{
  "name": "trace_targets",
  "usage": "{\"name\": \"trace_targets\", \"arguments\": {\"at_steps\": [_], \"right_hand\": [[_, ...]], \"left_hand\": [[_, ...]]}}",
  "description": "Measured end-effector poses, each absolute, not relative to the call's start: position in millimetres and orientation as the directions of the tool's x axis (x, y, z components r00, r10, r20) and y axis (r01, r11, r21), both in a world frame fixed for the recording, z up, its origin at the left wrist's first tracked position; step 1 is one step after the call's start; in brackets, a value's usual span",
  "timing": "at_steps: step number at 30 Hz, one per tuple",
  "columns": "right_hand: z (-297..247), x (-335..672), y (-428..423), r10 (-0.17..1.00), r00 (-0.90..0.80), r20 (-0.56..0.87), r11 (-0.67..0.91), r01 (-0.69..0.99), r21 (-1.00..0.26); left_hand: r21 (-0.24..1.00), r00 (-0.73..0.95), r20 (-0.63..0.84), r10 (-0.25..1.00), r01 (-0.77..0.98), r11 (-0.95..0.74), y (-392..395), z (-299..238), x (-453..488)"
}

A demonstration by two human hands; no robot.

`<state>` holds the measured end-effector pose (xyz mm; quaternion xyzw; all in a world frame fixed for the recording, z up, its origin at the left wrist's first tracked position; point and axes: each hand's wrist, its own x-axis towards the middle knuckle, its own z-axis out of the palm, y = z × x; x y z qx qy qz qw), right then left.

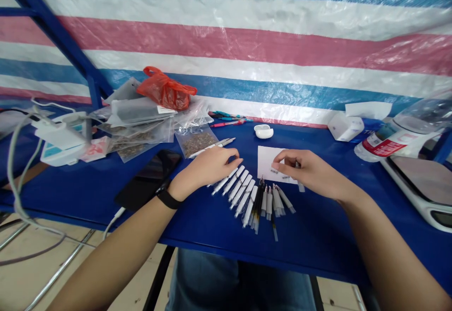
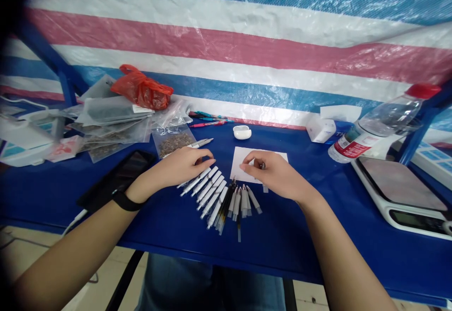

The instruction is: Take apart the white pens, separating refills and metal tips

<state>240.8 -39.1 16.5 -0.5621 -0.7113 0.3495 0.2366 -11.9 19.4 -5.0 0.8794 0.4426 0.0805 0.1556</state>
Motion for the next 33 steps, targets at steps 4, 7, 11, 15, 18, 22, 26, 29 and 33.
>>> {"name": "trace_targets", "arguments": {"at_steps": [4, 7, 11, 15, 18, 22, 26, 29, 33], "right_hand": [[14.2, 244.0, -39.8, 0.886, -0.401, -0.235, 0.092, 0.647, -0.757], [13.3, 244.8, -40.7, 0.836, -0.436, -0.334, 0.022, 0.633, -0.773], [16.6, 244.0, -41.9, 0.802, -0.463, -0.378, 0.001, 0.633, -0.774], [19.3, 242.5, -42.6, 0.768, -0.511, -0.386, 0.006, 0.609, -0.793], [18.3, 244.0, -43.0, 0.782, -0.488, -0.387, -0.027, 0.594, -0.804], [16.4, 248.3, -42.8, 0.793, -0.452, -0.408, -0.081, 0.585, -0.807], [17.8, 250.1, -41.6, 0.785, -0.472, -0.400, -0.080, 0.564, -0.822], [20.0, 249.8, -40.7, 0.797, -0.465, -0.384, -0.079, 0.550, -0.831], [19.5, 247.7, -39.5, 0.838, -0.419, -0.350, -0.057, 0.571, -0.819]], "left_hand": [[0.344, 0.579, -0.003, 0.815, 0.766, -0.543, 18.9, -5.6, -11.8], [0.342, 0.569, -0.021, 0.822, 0.777, -0.528, 17.9, -3.8, -10.7], [0.345, 0.565, -0.033, 0.825, 0.781, -0.521, 17.2, -1.9, -9.5], [0.344, 0.557, -0.031, 0.830, 0.786, -0.515, 17.5, -1.6, -9.3], [0.334, 0.552, -0.026, 0.833, 0.791, -0.513, 18.3, -1.6, -9.7], [0.315, 0.550, -0.005, 0.835, 0.794, -0.520, 18.7, -0.9, -10.4], [0.311, 0.550, -0.005, 0.835, 0.795, -0.521, 18.3, 0.1, -10.3], [0.302, 0.549, -0.004, 0.836, 0.797, -0.523, 18.2, -0.1, -10.2], [0.293, 0.546, -0.002, 0.838, 0.801, -0.521, 18.5, -1.1, -10.4]]}}
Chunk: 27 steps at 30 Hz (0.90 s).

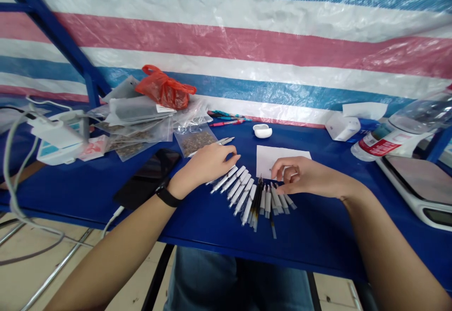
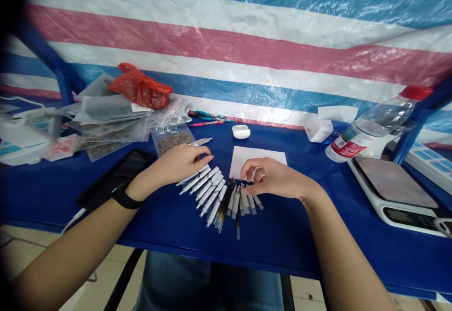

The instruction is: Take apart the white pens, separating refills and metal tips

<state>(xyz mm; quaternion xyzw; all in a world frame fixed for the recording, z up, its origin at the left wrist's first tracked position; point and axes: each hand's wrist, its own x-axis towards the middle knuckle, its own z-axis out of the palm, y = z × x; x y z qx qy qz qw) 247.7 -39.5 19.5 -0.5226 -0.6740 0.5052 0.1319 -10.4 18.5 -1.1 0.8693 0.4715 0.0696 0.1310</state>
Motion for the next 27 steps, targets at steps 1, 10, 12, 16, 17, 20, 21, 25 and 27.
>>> {"name": "trace_targets", "arguments": {"at_steps": [1, 10, 12, 16, 17, 20, 21, 25, 27], "right_hand": [[18.5, 246.5, -39.2, 0.842, -0.417, -0.342, -0.046, 0.576, -0.816], [10.7, 231.9, -37.9, 0.850, -0.401, -0.341, -0.006, 0.641, -0.767], [10.6, 232.2, -37.9, 0.846, -0.401, -0.351, -0.006, 0.652, -0.758], [11.5, 236.1, -38.5, 0.836, -0.405, -0.370, 0.006, 0.681, -0.732], [11.8, 237.1, -38.7, 0.833, -0.407, -0.374, 0.015, 0.693, -0.720], [12.2, 238.9, -39.3, 0.828, -0.404, -0.390, 0.034, 0.730, -0.683], [12.0, 239.1, -39.4, 0.827, -0.403, -0.392, 0.038, 0.736, -0.676], [10.0, 240.5, -39.1, 0.836, -0.406, -0.368, 0.048, 0.723, -0.689], [9.7, 242.5, -38.7, 0.846, -0.402, -0.350, 0.034, 0.696, -0.717]], "left_hand": [[0.290, 0.544, -0.003, 0.839, 0.803, -0.520, 18.6, -1.3, -10.5], [0.271, 0.543, 0.007, 0.840, 0.808, -0.524, 18.3, -2.5, -11.1], [0.271, 0.541, 0.005, 0.841, 0.809, -0.522, 17.7, -1.9, -11.0], [0.271, 0.536, -0.008, 0.844, 0.814, -0.514, 16.9, -0.6, -10.3], [0.270, 0.534, -0.011, 0.845, 0.816, -0.512, 16.7, -0.4, -10.2], [0.270, 0.529, -0.019, 0.848, 0.820, -0.505, 16.5, -0.1, -9.8], [0.270, 0.528, -0.021, 0.849, 0.821, -0.504, 16.4, -0.1, -9.7], [0.256, 0.527, -0.019, 0.849, 0.824, -0.506, 16.1, -0.9, -9.7], [0.233, 0.530, -0.004, 0.848, 0.825, -0.515, 16.4, -1.0, -10.4]]}}
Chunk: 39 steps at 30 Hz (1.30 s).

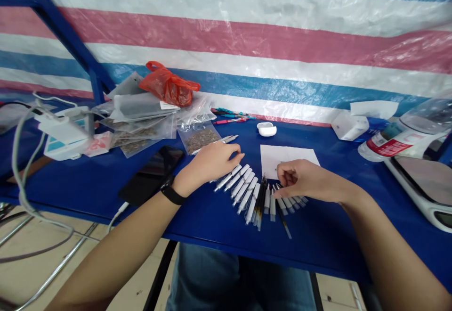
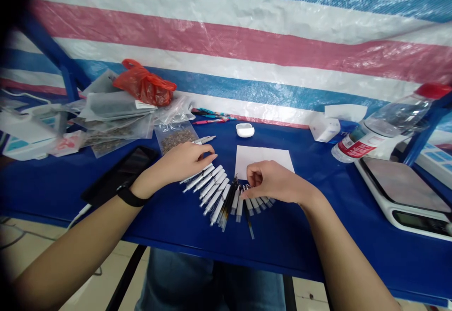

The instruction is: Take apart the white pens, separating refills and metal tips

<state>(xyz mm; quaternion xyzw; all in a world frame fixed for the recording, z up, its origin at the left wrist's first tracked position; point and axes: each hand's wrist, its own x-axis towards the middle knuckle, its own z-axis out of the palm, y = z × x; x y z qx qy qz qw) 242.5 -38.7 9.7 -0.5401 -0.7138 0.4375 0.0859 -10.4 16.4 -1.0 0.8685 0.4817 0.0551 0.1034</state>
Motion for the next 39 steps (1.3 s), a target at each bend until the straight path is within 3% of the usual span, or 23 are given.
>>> {"name": "trace_targets", "arguments": {"at_steps": [8, 14, 24, 29, 39], "right_hand": [[11.6, 248.2, -37.0, 0.870, -0.368, -0.328, 0.034, 0.709, -0.704], [10.5, 250.3, -36.9, 0.858, -0.361, -0.366, 0.019, 0.733, -0.680], [22.0, 260.0, -37.2, 0.922, -0.248, -0.298, -0.003, 0.764, -0.645], [16.1, 260.1, -34.3, 0.985, -0.121, -0.123, 0.017, 0.778, -0.628], [17.0, 252.4, -33.1, 0.995, 0.030, 0.094, 0.026, 0.840, -0.542]], "left_hand": [[0.106, 0.414, 0.037, 0.910, 0.904, -0.415, 19.5, 7.8, -17.5], [0.122, 0.400, 0.041, 0.916, 0.907, -0.402, 21.1, 9.8, -19.8], [0.078, 0.309, 0.019, 0.951, 0.948, -0.310, 27.9, 13.0, -33.1], [-0.011, 0.278, -0.069, 0.958, 0.960, -0.279, 31.1, 9.5, -36.8], [0.026, 0.315, 0.000, 0.949, 0.949, -0.315, 30.9, 7.0, -31.5]]}}
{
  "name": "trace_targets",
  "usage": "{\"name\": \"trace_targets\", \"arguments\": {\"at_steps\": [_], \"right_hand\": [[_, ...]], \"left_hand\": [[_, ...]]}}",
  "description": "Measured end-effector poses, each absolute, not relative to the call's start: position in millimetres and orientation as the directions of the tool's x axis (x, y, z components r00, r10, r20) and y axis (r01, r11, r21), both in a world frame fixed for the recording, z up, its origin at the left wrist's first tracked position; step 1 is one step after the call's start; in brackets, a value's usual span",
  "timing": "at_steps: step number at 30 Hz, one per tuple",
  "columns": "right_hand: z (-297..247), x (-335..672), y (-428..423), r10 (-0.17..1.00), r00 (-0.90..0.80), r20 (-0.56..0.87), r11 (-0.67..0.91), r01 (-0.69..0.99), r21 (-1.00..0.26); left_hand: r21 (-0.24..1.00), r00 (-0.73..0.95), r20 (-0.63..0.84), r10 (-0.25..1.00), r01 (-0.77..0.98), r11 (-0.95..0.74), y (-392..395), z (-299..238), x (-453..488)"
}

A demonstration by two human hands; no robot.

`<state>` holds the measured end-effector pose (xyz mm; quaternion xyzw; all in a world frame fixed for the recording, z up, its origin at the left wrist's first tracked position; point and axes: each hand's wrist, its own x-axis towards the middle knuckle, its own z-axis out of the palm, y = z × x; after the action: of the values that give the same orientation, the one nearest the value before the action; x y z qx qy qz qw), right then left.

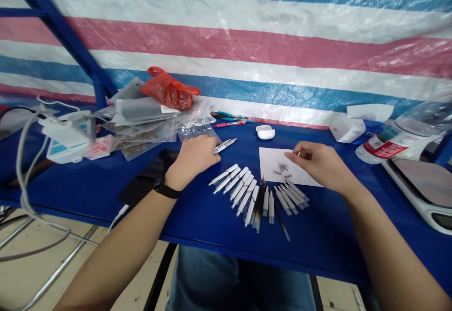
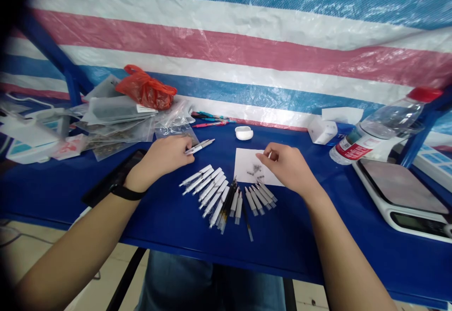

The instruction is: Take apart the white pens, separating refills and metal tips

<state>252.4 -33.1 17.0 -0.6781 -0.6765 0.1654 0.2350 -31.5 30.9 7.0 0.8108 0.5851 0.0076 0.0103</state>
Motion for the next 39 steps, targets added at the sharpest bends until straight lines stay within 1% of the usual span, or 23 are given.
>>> {"name": "trace_targets", "arguments": {"at_steps": [6, 9, 11, 13, 14, 16, 18, 20, 22, 27, 29, 31, 34, 36, 37, 39], "right_hand": [[18.3, 251.6, -33.2, 0.985, 0.072, 0.156, 0.027, 0.831, -0.556], [15.2, 250.3, -32.9, 0.976, 0.104, 0.189, 0.025, 0.817, -0.577], [11.5, 244.6, -33.2, 0.981, 0.089, 0.170, 0.037, 0.781, -0.623], [6.8, 234.1, -34.0, 0.992, 0.055, 0.110, 0.044, 0.676, -0.736], [4.3, 227.6, -34.4, 0.996, 0.039, 0.075, 0.039, 0.582, -0.812], [-0.5, 214.2, -34.8, 0.997, 0.049, 0.053, 0.032, 0.356, -0.934], [-4.0, 203.9, -34.3, 0.994, 0.095, 0.063, 0.046, 0.167, -0.985], [-6.0, 198.9, -33.6, 0.986, 0.150, 0.076, 0.070, 0.046, -0.997], [-7.1, 198.6, -33.3, 0.979, 0.191, 0.070, 0.073, -0.009, -0.997], [-10.0, 200.0, -34.3, 0.977, 0.198, 0.080, 0.086, -0.022, -0.996], [-12.0, 197.5, -34.5, 0.978, 0.193, 0.079, 0.087, -0.033, -0.996], [-13.8, 194.9, -34.8, 0.976, 0.195, 0.093, 0.100, -0.026, -0.995], [-14.1, 194.1, -36.4, 0.971, 0.175, 0.163, 0.164, 0.012, -0.986], [-11.8, 195.6, -38.5, 0.963, 0.136, 0.232, 0.229, 0.032, -0.973], [-10.1, 196.8, -39.7, 0.958, 0.115, 0.263, 0.262, 0.031, -0.965], [-6.1, 199.2, -41.7, 0.948, 0.091, 0.304, 0.304, 0.013, -0.952]], "left_hand": [[0.042, 0.306, 0.001, 0.952, 0.951, -0.306, 30.0, 9.0, -33.2], [0.103, 0.287, 0.033, 0.957, 0.952, -0.289, 27.5, 13.8, -30.6], [0.150, 0.297, 0.088, 0.951, 0.940, -0.308, 22.1, 16.0, -24.0], [0.173, 0.360, 0.163, 0.919, 0.906, -0.386, 13.1, 15.5, -13.4], [0.170, 0.401, 0.199, 0.894, 0.884, -0.435, 7.5, 14.0, -7.1], [0.149, 0.454, 0.233, 0.860, 0.857, -0.493, -4.6, 9.0, 5.6], [0.119, 0.532, 0.246, 0.810, 0.813, -0.570, -16.0, 2.9, 16.2], [0.125, 0.582, 0.248, 0.774, 0.774, -0.621, -24.1, -2.7, 22.9], [0.162, 0.603, 0.257, 0.755, 0.744, -0.649, -28.3, -6.6, 25.8], [0.260, 0.589, 0.293, 0.753, 0.709, -0.655, -28.6, -10.3, 27.5], [0.315, 0.582, 0.282, 0.762, 0.695, -0.647, -28.4, -10.8, 28.5], [0.406, 0.576, 0.270, 0.771, 0.658, -0.634, -28.7, -11.2, 29.2], [0.638, 0.577, 0.245, 0.779, 0.508, -0.578, -29.1, -11.3, 29.1], [0.820, 0.596, 0.195, 0.779, 0.338, -0.463, -28.9, -10.8, 28.7], [0.894, 0.613, 0.156, 0.775, 0.245, -0.374, -28.7, -10.4, 28.5], [0.980, 0.661, 0.073, 0.747, 0.090, -0.176, -28.1, -9.3, 28.2]]}}
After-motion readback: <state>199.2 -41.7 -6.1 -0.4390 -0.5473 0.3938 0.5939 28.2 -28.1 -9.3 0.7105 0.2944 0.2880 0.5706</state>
